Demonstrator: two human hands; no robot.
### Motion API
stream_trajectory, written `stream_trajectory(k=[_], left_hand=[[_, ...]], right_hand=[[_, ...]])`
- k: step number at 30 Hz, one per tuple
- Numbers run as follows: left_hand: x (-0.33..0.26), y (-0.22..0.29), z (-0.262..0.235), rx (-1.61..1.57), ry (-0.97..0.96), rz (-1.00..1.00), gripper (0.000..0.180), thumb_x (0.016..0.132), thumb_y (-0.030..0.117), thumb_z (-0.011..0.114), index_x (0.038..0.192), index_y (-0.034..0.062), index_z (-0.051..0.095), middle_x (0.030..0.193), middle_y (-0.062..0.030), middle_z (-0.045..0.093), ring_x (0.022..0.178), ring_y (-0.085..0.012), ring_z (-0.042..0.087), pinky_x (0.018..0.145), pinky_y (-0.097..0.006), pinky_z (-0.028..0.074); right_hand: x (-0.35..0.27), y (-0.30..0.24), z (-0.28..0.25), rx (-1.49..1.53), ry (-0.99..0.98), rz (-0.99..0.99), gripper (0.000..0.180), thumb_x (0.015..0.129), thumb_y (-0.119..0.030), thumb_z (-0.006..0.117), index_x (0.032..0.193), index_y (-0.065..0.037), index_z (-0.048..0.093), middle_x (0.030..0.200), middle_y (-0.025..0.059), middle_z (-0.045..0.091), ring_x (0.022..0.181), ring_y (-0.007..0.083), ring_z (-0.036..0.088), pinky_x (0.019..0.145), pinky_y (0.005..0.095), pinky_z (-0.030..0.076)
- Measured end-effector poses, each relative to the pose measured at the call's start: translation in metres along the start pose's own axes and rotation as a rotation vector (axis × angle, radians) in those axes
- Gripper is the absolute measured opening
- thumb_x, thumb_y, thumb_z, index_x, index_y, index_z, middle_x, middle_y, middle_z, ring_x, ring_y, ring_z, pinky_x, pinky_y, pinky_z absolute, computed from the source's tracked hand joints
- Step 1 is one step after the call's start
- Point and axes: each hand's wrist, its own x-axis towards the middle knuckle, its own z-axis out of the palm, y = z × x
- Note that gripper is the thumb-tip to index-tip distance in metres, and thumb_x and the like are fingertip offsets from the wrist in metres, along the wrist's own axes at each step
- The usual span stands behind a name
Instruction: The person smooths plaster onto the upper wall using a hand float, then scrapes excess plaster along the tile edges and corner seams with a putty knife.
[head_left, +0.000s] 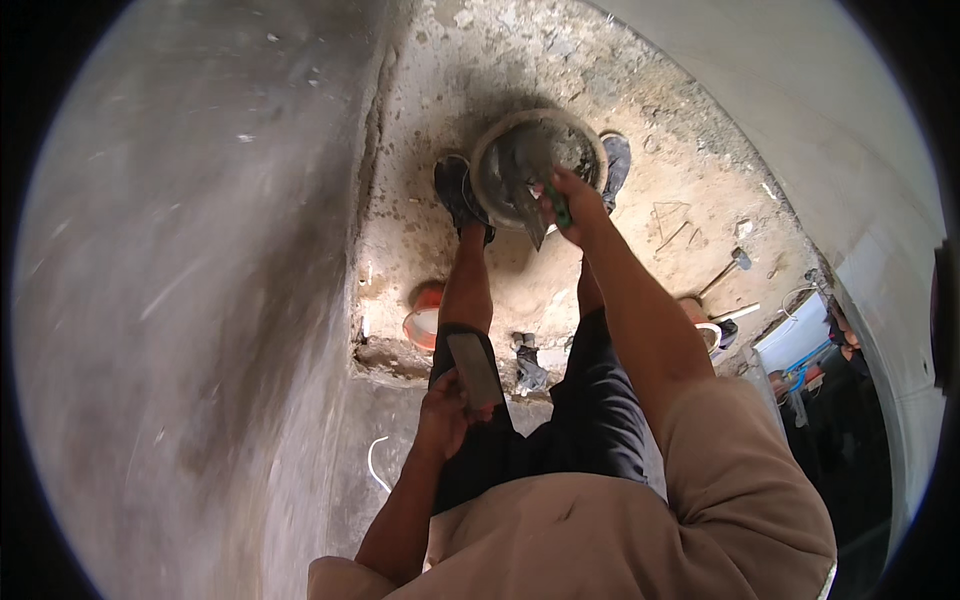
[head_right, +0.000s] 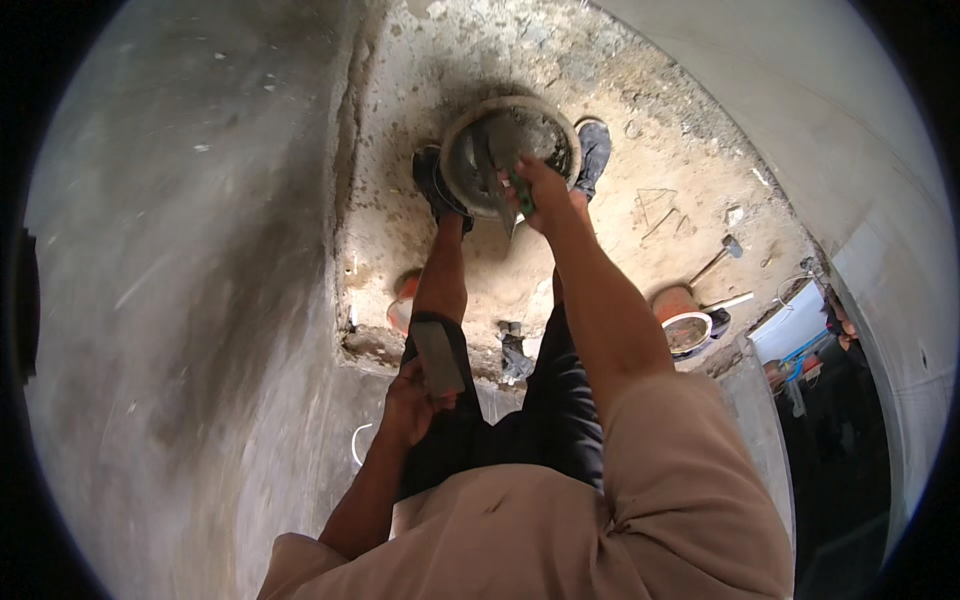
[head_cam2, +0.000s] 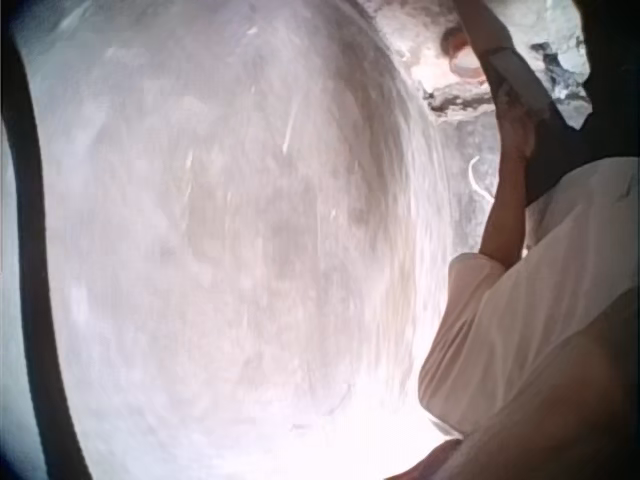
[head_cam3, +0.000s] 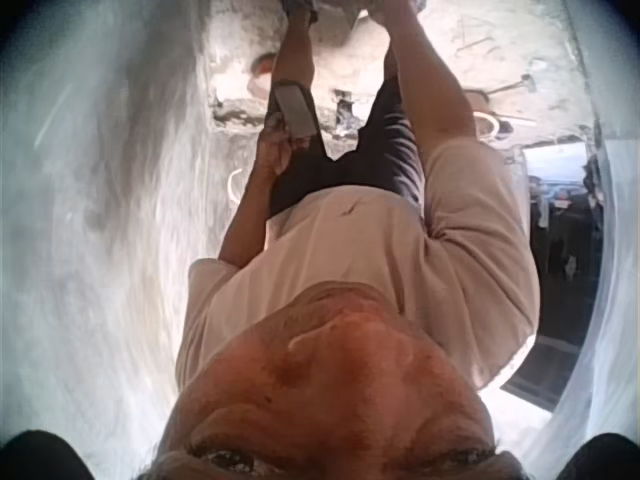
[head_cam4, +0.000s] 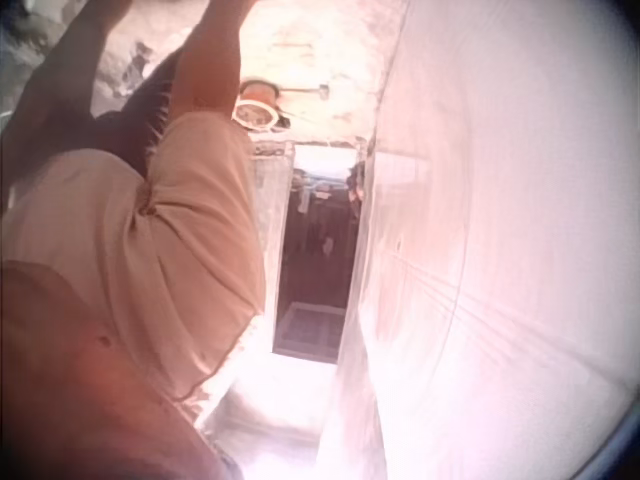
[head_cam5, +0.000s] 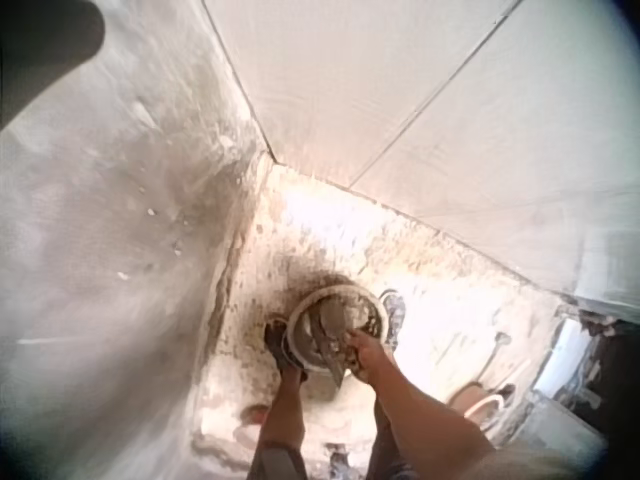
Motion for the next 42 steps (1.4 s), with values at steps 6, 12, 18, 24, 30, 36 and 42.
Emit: stream_trajectory(k=[6,12,18,24,30,36,42], left_hand=[[-0.030,0.046,0.037,-0.001,-0.100,0.206,0.061,0.087,0.011,0.064,0.145,0.0098,0.046,0.124,-0.0138,0.067,0.100,-0.0301,0.071,0.080,-0.045,0.061],[-0.114,0.113,0.147,-0.091,-0.639,0.322,0.056,0.085,0.014,0.058,0.141,0.0121,0.053,0.120,-0.0123,0.067,0.096,-0.0294,0.067,0.081,-0.046,0.055],[-0.228,0.165,0.218,-0.099,-0.831,0.340,0.043,0.095,0.025,0.053,0.135,0.0096,0.057,0.113,-0.0147,0.067,0.088,-0.0291,0.063,0.073,-0.041,0.050],[-0.278,0.208,0.233,0.021,-1.181,0.372,0.037,0.094,0.019,0.056,0.129,0.0067,0.062,0.108,-0.0138,0.069,0.085,-0.0295,0.063,0.064,-0.040,0.047],[-0.335,0.237,0.262,-0.008,-1.237,0.481,0.034,0.099,0.025,0.053,0.123,0.0022,0.063,0.108,-0.0136,0.069,0.083,-0.0278,0.063,0.062,-0.039,0.046],[-0.345,0.238,0.294,0.028,-1.308,0.469,0.043,0.092,0.022,0.052,0.124,-0.0048,0.060,0.099,-0.0175,0.063,0.071,-0.0255,0.052,0.054,-0.033,0.043],[-0.370,0.271,0.311,0.219,-1.435,0.595,0.048,0.093,0.025,0.055,0.135,0.0019,0.059,0.113,-0.0137,0.070,0.080,-0.0219,0.063,0.056,-0.038,0.048]], right_hand=[[-0.220,-0.060,0.054,-0.503,-0.292,-0.062,0.048,0.105,-0.021,0.055,0.149,-0.002,0.050,0.090,0.0111,0.069,0.061,0.0168,0.061,0.054,0.0282,0.050],[-0.408,-0.087,0.145,-1.123,-0.488,-0.883,0.037,0.099,-0.009,0.064,0.136,-0.008,0.066,0.106,0.0101,0.071,0.083,0.0198,0.064,0.078,0.0308,0.053],[-0.520,-0.103,0.205,-1.378,-0.239,-1.486,0.038,0.095,-0.003,0.061,0.131,-0.011,0.069,0.082,0.0123,0.057,0.077,0.0283,0.059,0.074,0.0380,0.052],[-0.587,-0.124,0.228,-1.509,-0.045,-1.856,0.041,0.090,0.000,0.067,0.129,-0.010,0.071,0.084,0.0127,0.061,0.074,0.0300,0.061,0.072,0.0371,0.053],[-0.638,-0.150,0.238,-1.373,0.007,-1.811,0.037,0.093,-0.002,0.066,0.129,-0.008,0.070,0.080,0.0086,0.054,0.074,0.0216,0.055,0.069,0.0340,0.048],[-0.637,-0.170,0.274,-1.292,-0.142,-1.894,0.038,0.093,0.000,0.063,0.130,-0.006,0.068,0.078,0.0093,0.051,0.071,0.0228,0.051,0.068,0.0361,0.046],[-0.651,-0.186,0.249,-1.269,0.084,-1.928,0.042,0.095,-0.008,0.064,0.138,-0.006,0.061,0.087,0.0137,0.059,0.080,0.0302,0.062,0.078,0.0392,0.053]])
